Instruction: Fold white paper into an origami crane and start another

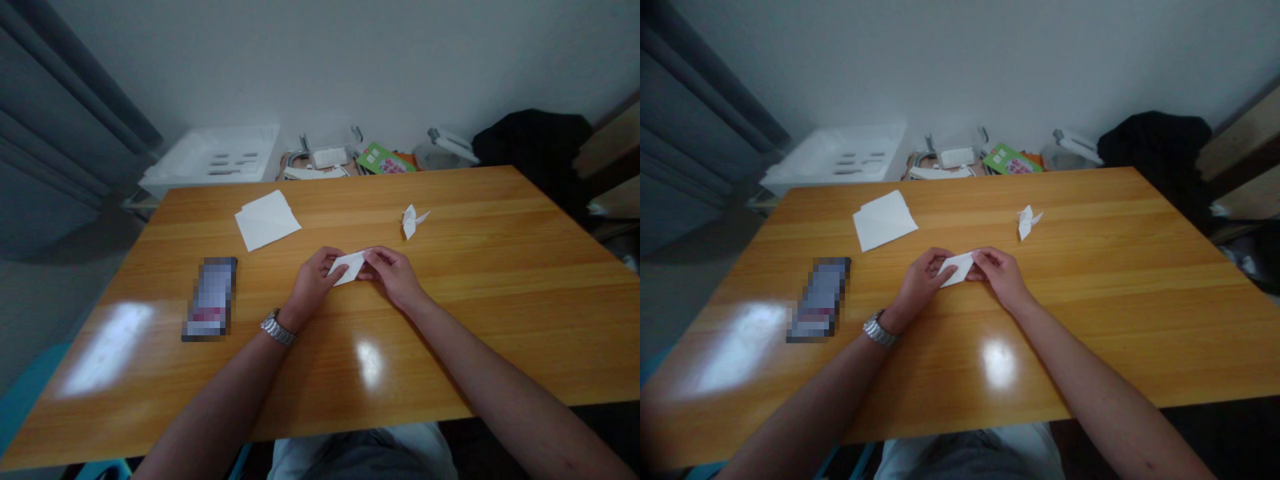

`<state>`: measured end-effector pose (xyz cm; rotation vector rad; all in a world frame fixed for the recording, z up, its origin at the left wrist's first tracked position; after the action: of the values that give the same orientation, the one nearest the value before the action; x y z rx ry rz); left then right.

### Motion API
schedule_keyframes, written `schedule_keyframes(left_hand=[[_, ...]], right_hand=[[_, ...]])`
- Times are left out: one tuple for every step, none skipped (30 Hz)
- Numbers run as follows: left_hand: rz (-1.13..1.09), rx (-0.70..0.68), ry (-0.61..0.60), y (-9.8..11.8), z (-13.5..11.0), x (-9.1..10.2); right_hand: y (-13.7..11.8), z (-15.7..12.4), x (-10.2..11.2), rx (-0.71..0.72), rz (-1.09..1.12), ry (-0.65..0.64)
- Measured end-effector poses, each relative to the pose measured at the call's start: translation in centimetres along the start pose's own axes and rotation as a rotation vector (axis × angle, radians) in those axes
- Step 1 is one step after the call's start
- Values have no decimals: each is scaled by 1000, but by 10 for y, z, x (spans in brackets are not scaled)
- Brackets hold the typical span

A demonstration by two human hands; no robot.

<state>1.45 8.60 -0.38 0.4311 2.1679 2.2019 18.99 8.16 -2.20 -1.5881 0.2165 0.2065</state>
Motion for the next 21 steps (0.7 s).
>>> schedule_keyframes(left_hand=[[1,-2,1,0,0,0],[5,-4,4,1,0,0],[13,-4,8,1,-1,0],[24,-2,11,2,-1,0],[32,2,14,2,-1,0],[37,5,15,1,-1,1],[39,7,17,1,0,1],[39,6,18,1,0,1],[41,5,17,0,0,1],[44,4,17,0,0,1],[48,3,19,0,0,1],[53,2,20,0,0,2],[57,2,19,1,0,1],[56,3,18,1,0,1],[52,4,15,1,0,1],[48,4,13,2,0,1],[45,5,9,2,0,0],[43,4,7,2,0,0],[41,3,5,2,0,-1],[40,3,1,1,0,-1],[37,0,-5,1,0,-1]], right_hand=[[0,0,0,2,5,3],[1,1,0,3,11,4],[1,1,0,1,14,2],[1,1,0,-1,14,1],[1,1,0,-3,11,2],[1,1,0,-4,6,3],[0,1,0,-4,0,4],[-1,0,-1,-4,-4,6],[-2,0,-1,-6,-7,10],[-2,0,0,-8,-8,16],[-3,-1,0,-11,-10,21],[-3,-1,0,-14,-11,24],[-3,-1,0,-13,-12,27],[-3,-1,0,-9,-9,30],[-4,0,1,-4,-6,34],[-4,0,1,0,-3,39],[-3,0,2,1,-3,46],[-3,0,3,0,-5,55],[-3,0,3,-5,-8,61],[-2,0,4,-12,-13,66],[-2,1,4,-18,-18,71]])
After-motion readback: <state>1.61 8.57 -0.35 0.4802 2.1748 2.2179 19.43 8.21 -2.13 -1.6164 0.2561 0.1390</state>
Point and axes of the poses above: each hand's wrist, its own z-axis towards the middle knuckle, its own x-axis out of the back of the hand, y = z × x, the point moved 7 cm from there along z, towards the middle knuckle, and after that the axes turned 5 degrees about x, right-handed, at the moved point
